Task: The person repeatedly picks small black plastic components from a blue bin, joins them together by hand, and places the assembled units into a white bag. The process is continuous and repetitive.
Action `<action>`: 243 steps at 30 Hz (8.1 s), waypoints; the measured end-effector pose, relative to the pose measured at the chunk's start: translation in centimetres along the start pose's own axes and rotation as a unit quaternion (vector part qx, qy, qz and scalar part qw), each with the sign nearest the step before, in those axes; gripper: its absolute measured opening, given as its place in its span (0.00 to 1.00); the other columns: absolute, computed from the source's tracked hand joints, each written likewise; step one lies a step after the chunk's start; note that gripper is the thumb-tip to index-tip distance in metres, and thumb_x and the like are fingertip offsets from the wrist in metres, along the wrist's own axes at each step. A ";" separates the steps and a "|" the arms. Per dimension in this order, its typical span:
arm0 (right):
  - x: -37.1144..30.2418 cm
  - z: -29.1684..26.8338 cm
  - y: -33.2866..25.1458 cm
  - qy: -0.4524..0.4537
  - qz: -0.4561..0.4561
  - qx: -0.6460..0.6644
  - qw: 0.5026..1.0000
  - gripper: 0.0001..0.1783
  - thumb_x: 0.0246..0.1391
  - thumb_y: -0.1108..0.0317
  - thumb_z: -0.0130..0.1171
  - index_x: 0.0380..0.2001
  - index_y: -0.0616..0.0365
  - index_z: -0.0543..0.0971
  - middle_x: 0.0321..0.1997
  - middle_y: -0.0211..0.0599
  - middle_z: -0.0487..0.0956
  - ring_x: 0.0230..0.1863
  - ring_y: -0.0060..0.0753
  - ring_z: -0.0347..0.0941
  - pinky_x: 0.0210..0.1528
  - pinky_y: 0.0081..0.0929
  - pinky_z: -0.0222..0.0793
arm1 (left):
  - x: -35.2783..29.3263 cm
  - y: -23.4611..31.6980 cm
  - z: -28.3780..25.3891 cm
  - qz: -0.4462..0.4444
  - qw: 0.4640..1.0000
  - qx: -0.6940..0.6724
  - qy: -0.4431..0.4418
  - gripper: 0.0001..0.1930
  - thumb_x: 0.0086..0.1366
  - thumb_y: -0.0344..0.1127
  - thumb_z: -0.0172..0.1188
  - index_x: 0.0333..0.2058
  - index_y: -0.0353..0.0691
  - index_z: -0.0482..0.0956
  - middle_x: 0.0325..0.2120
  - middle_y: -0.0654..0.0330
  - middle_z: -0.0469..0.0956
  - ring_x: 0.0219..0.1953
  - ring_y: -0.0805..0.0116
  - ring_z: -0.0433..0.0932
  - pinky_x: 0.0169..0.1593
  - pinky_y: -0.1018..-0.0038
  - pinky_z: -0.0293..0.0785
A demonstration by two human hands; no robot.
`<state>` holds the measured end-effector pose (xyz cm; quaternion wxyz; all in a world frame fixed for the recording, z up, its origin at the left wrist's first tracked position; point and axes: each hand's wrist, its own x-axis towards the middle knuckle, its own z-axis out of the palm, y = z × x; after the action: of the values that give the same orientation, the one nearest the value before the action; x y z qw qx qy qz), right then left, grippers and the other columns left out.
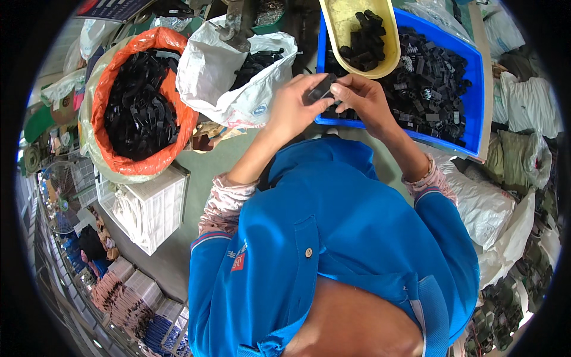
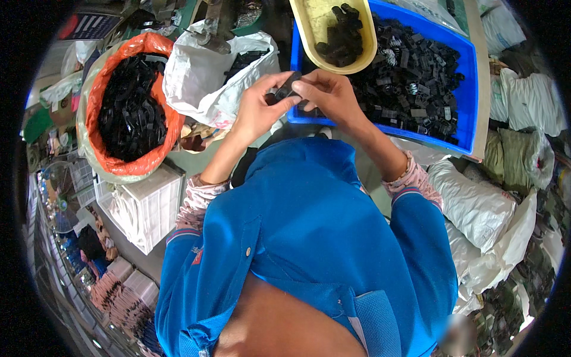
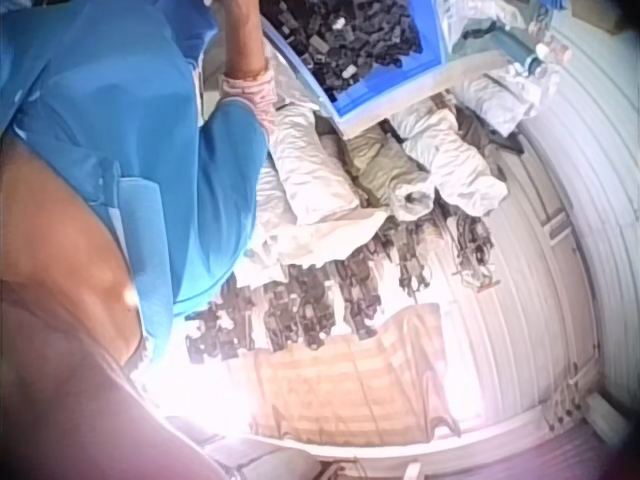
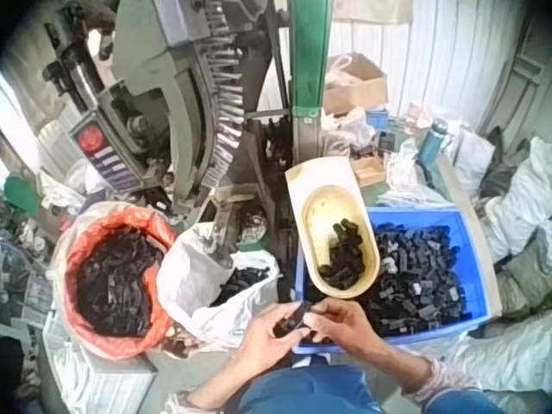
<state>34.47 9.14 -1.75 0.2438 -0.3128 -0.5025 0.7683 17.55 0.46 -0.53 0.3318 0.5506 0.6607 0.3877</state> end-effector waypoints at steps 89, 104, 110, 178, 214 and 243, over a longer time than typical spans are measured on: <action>19.6 13.1 -1.7 0.045 -0.180 -0.298 0.936 0.12 0.56 0.72 0.63 0.44 0.62 0.82 0.32 0.37 0.83 0.29 0.22 0.76 0.32 0.21 0.74 | 10.7 -10.3 -25.2 0.174 0.969 0.162 -0.072 0.16 0.57 0.40 0.68 0.43 0.43 0.79 0.23 0.58 0.75 0.26 0.55 0.74 0.33 0.69 0.72; 31.1 4.4 5.8 0.024 -0.327 -0.748 0.577 0.27 0.52 0.67 0.54 0.59 0.52 0.72 0.58 0.51 0.72 0.57 0.59 0.67 0.60 0.59 0.57 | 8.9 -10.7 -25.7 0.157 0.981 0.104 -0.038 0.11 0.58 0.36 0.67 0.35 0.38 0.79 0.24 0.54 0.77 0.25 0.61 0.73 0.31 0.70 0.71; 31.5 5.0 5.7 -0.038 -0.047 -0.803 0.593 0.33 0.52 0.64 0.56 0.63 0.52 0.68 0.68 0.57 0.61 0.67 0.63 0.55 0.68 0.60 0.46 | 8.3 -11.7 -25.6 0.229 0.968 0.105 0.023 0.11 0.56 0.36 0.69 0.34 0.37 0.79 0.26 0.54 0.78 0.24 0.62 0.77 0.29 0.71 0.73; -1.0 -8.2 2.6 0.066 -0.225 -0.578 0.781 0.04 0.48 0.71 0.64 0.27 0.56 0.79 0.27 0.41 0.75 0.29 0.43 0.76 0.30 0.34 0.72 | -0.5 0.0 3.4 -0.147 0.916 -0.373 -0.004 0.16 0.61 0.23 0.63 0.48 0.31 0.77 0.44 0.50 0.80 0.41 0.63 0.82 0.36 0.73 0.82; -6.5 -12.3 -7.3 -0.029 0.123 -0.040 0.991 0.07 0.52 0.67 0.64 0.30 0.58 0.81 0.22 0.20 0.72 0.19 0.08 0.58 0.19 0.10 0.47 | 3.3 5.1 7.4 -0.053 0.961 -0.244 -0.119 0.15 0.57 0.20 0.65 0.44 0.29 0.77 0.40 0.59 0.81 0.39 0.78 0.77 0.44 0.78 0.76; -3.1 -6.9 -1.6 0.044 -0.011 0.130 0.991 0.17 0.60 0.69 0.59 0.50 0.67 0.75 0.45 0.39 0.80 0.42 0.28 0.79 0.46 0.24 0.77 | 4.4 1.5 5.0 0.062 0.960 -0.272 0.034 0.07 0.58 0.23 0.65 0.35 0.32 0.79 0.37 0.57 0.80 0.36 0.71 0.79 0.41 0.75 0.79</action>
<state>41.68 11.88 -1.59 0.3127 -0.3060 -0.3910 0.8097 21.79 5.69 -1.63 0.4215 0.4656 0.5057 0.5915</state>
